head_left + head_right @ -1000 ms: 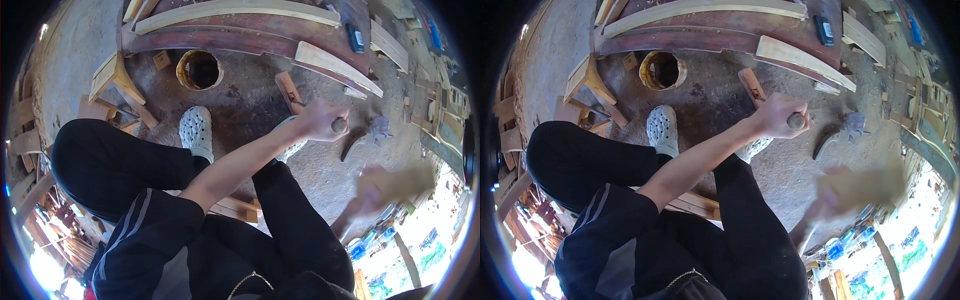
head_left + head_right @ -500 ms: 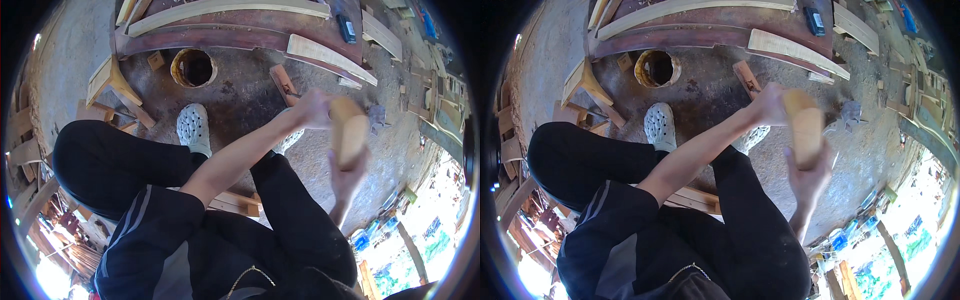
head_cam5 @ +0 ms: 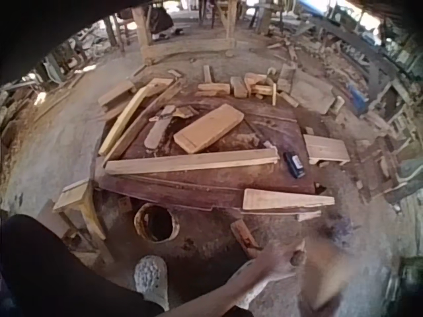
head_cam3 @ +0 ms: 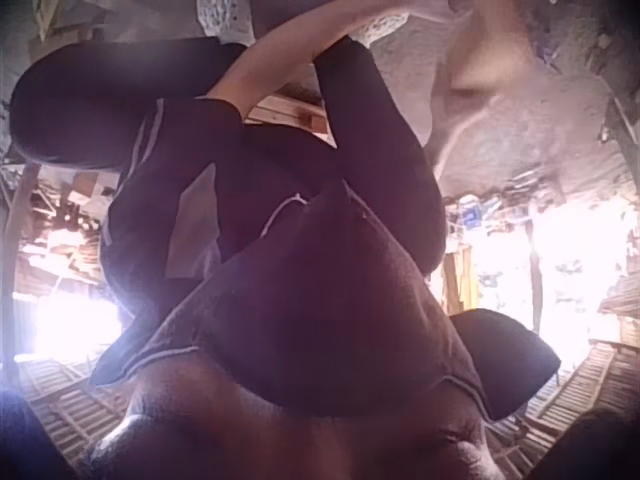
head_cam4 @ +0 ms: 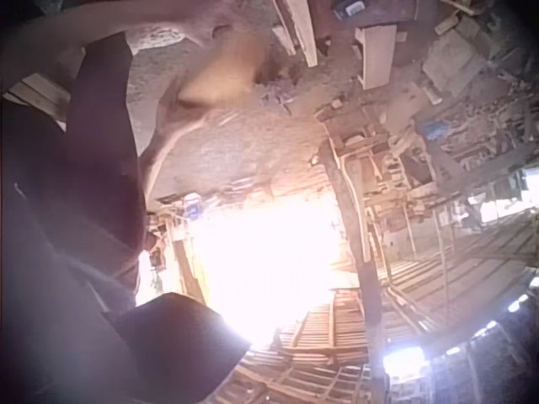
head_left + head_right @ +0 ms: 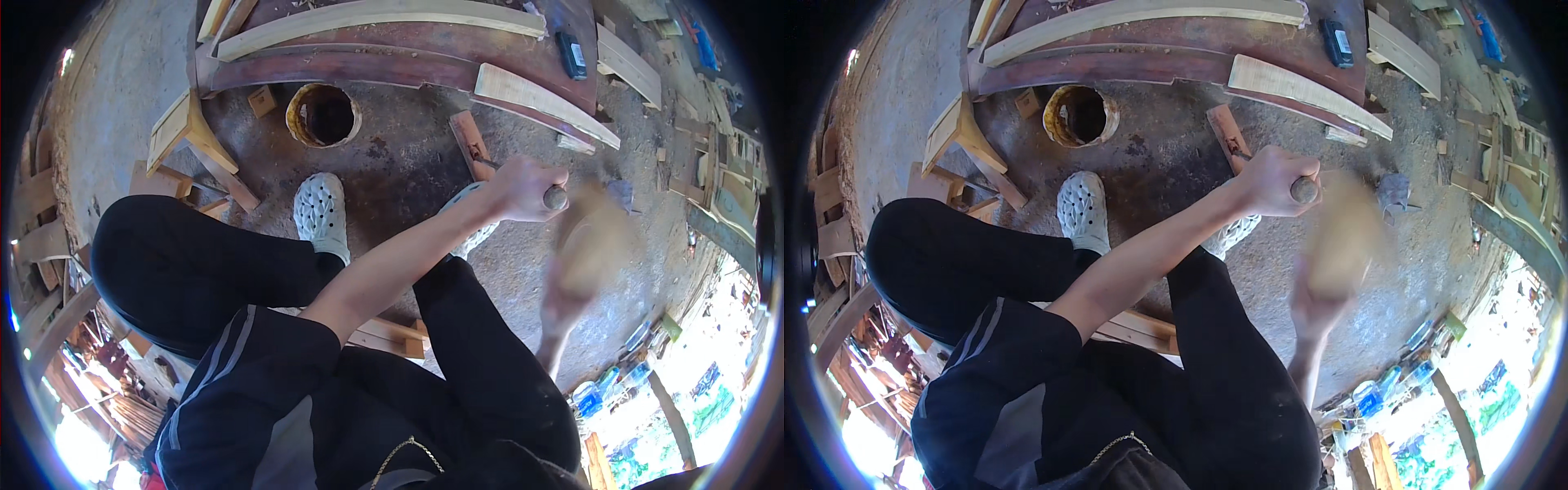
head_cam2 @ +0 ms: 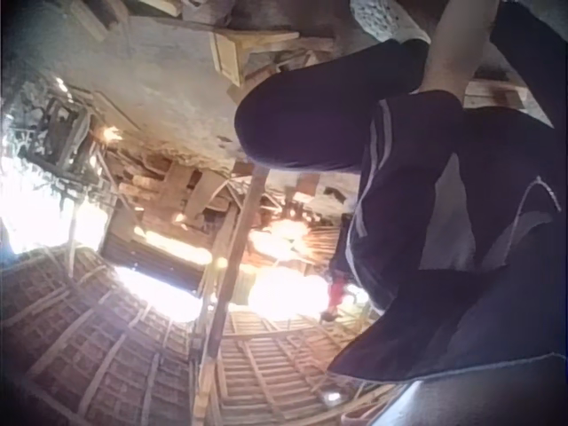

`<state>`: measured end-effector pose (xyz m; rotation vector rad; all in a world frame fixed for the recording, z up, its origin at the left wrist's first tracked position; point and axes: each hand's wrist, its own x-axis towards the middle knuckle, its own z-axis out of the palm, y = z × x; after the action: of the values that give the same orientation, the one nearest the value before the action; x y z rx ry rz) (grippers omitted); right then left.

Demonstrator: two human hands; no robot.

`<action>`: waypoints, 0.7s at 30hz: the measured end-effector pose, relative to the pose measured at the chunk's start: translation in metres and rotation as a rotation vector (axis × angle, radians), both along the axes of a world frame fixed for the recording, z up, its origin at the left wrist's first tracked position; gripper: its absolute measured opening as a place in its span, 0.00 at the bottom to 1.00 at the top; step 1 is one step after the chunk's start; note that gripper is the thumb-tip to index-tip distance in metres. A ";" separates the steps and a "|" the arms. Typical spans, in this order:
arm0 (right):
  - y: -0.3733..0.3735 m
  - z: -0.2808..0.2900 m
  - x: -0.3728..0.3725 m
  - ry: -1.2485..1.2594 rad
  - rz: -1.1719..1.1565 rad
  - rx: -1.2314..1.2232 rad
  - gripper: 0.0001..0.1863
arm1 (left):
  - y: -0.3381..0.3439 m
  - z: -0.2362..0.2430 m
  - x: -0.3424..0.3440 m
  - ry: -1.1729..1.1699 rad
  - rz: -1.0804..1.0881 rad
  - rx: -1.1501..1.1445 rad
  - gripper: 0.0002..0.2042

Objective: Use a hammer and chisel to carve a rectangular hole or mortise into a wooden block.

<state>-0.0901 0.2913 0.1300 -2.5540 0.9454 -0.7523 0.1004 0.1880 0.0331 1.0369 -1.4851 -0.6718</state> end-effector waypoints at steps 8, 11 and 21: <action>-0.022 0.044 0.056 -0.420 -0.721 0.295 0.26 | -0.002 0.008 -0.002 0.008 0.031 0.016 0.09; -0.016 0.039 0.057 0.046 -0.754 0.403 0.23 | 0.010 0.002 0.003 -0.014 0.027 0.046 0.09; -0.008 0.041 0.064 -0.214 -0.813 0.297 0.26 | 0.000 0.003 0.010 0.041 0.016 0.068 0.09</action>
<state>-0.0259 0.2836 0.1705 -1.7482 1.8734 -0.9605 0.1108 0.1883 0.0359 1.0803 -1.4253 -0.7322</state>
